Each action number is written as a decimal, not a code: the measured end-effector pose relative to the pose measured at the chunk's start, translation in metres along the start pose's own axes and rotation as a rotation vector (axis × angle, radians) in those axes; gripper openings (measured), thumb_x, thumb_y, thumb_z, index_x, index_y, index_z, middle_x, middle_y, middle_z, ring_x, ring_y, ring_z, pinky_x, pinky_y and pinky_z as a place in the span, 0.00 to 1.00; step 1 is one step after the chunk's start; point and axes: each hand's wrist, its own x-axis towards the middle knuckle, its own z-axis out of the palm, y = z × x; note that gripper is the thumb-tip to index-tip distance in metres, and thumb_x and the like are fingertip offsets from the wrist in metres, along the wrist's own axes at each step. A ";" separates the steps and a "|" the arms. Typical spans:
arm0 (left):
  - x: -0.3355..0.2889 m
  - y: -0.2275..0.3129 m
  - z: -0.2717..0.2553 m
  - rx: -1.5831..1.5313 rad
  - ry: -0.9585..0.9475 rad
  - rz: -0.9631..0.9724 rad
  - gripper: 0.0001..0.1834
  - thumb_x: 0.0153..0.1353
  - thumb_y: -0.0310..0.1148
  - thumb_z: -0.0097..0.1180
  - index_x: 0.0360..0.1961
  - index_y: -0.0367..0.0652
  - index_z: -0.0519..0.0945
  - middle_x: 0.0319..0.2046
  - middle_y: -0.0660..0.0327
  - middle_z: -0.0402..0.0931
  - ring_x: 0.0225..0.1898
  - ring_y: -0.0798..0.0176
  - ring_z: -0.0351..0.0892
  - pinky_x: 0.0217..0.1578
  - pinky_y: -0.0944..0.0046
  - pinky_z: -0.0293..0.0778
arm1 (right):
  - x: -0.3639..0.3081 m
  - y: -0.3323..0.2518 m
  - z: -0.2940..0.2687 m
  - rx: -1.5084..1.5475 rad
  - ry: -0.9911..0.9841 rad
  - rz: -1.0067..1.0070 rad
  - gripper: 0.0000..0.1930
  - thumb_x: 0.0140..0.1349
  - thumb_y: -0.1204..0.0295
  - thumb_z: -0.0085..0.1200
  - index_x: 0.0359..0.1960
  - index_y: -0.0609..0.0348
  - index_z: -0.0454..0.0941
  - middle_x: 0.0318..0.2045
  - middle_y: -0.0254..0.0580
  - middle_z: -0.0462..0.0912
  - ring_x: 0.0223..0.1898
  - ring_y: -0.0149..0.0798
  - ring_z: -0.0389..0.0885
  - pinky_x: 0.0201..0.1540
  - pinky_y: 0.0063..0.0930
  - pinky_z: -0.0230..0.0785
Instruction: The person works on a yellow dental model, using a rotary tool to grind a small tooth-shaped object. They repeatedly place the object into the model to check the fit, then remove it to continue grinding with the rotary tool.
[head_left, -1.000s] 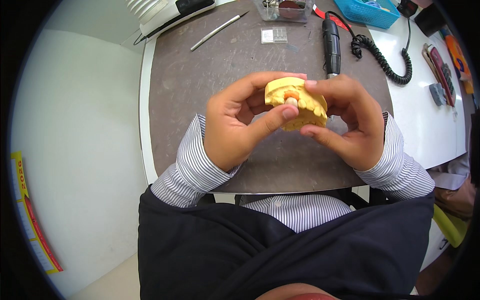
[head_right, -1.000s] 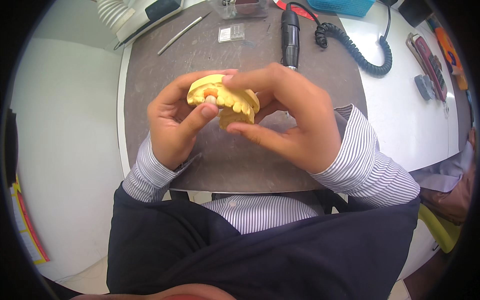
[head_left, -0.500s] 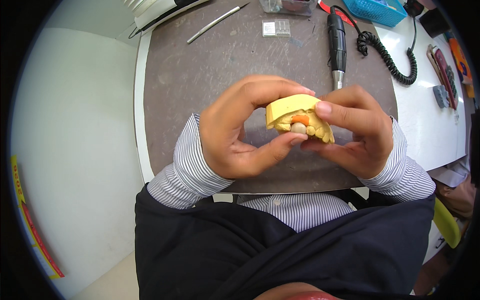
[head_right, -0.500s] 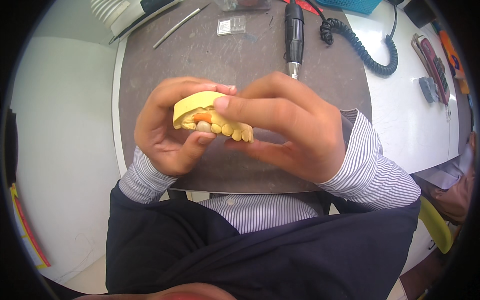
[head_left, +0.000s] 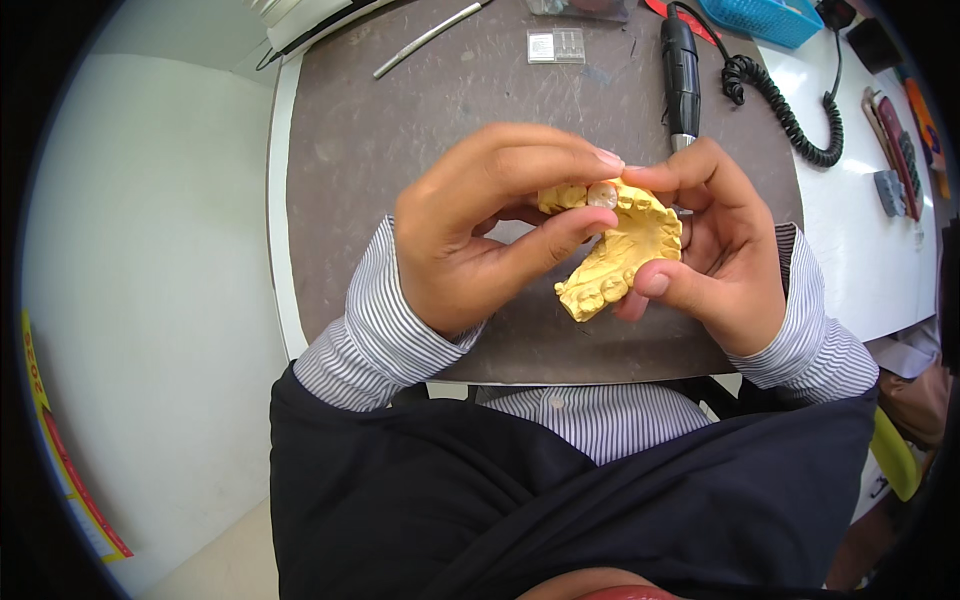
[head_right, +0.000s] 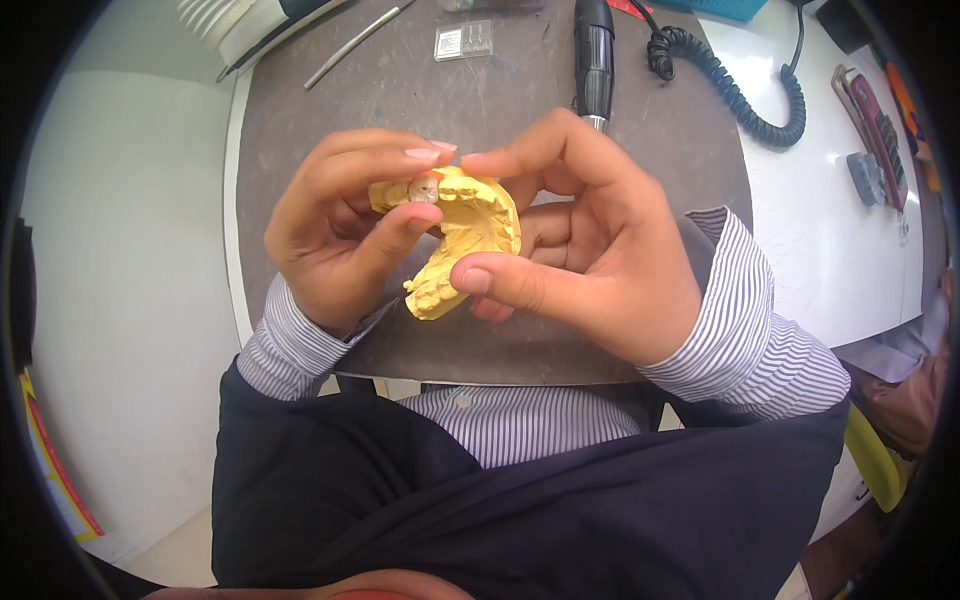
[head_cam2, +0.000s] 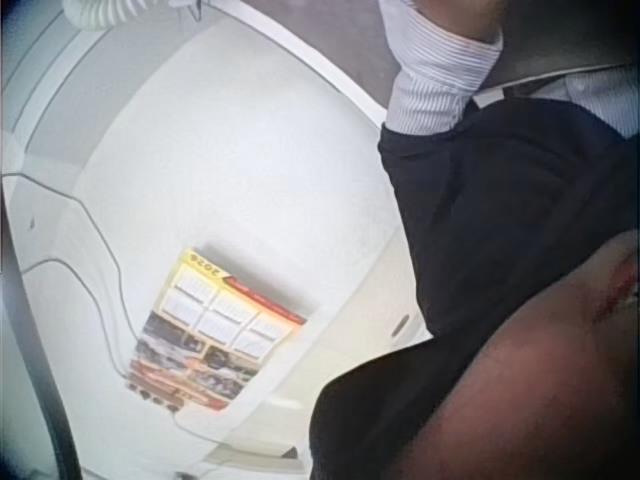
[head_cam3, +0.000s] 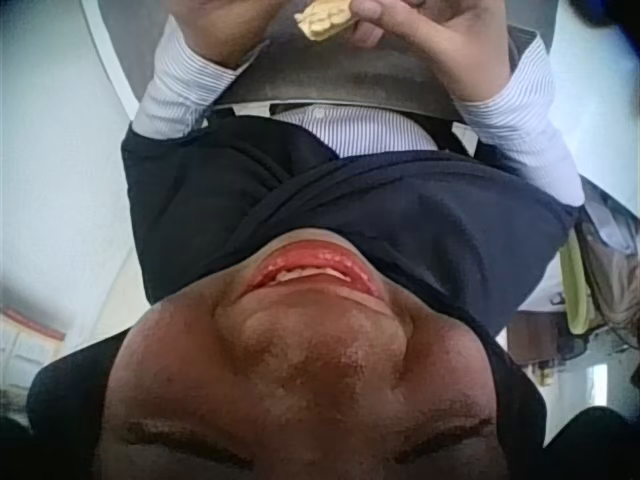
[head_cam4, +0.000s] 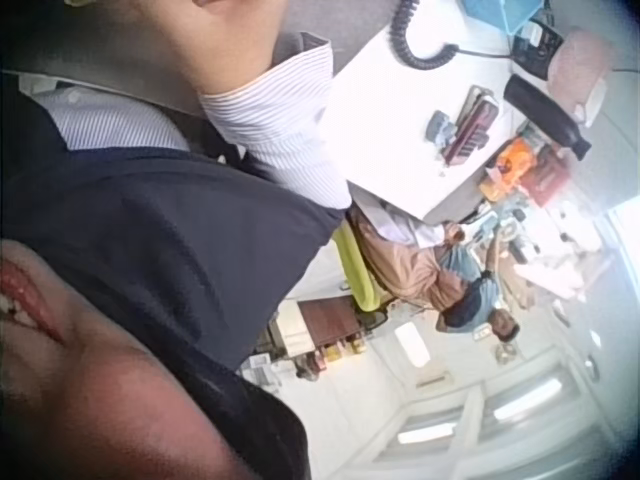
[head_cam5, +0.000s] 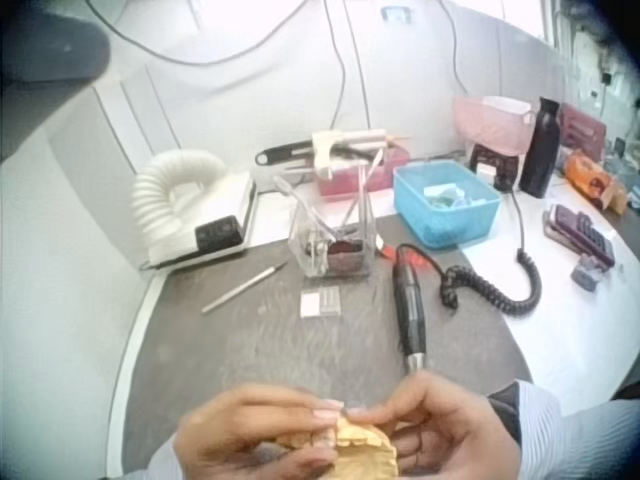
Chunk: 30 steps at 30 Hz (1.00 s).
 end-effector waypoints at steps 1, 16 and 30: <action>0.000 0.001 0.000 -0.006 0.000 -0.021 0.18 0.53 0.19 0.55 0.46 0.31 0.68 0.44 0.50 0.69 0.44 0.61 0.75 0.43 0.68 0.75 | 0.000 0.001 0.000 -0.003 0.001 0.005 0.26 0.50 0.72 0.60 0.47 0.67 0.60 0.40 0.50 0.72 0.30 0.34 0.80 0.29 0.21 0.76; -0.003 -0.001 0.003 -0.296 0.034 -0.248 0.26 0.49 0.27 0.62 0.49 0.33 0.66 0.45 0.52 0.71 0.46 0.63 0.74 0.44 0.67 0.74 | 0.003 0.009 -0.004 0.077 -0.013 0.112 0.28 0.56 0.47 0.49 0.38 0.62 0.58 0.26 0.46 0.78 0.14 0.31 0.78 0.13 0.15 0.71; -0.003 -0.001 0.001 -0.300 0.013 -0.177 0.25 0.49 0.31 0.64 0.46 0.34 0.68 0.44 0.54 0.72 0.43 0.66 0.75 0.44 0.68 0.73 | 0.004 0.008 -0.013 0.033 -0.101 0.118 0.31 0.48 0.45 0.57 0.36 0.59 0.59 0.31 0.40 0.77 0.28 0.26 0.80 0.26 0.13 0.74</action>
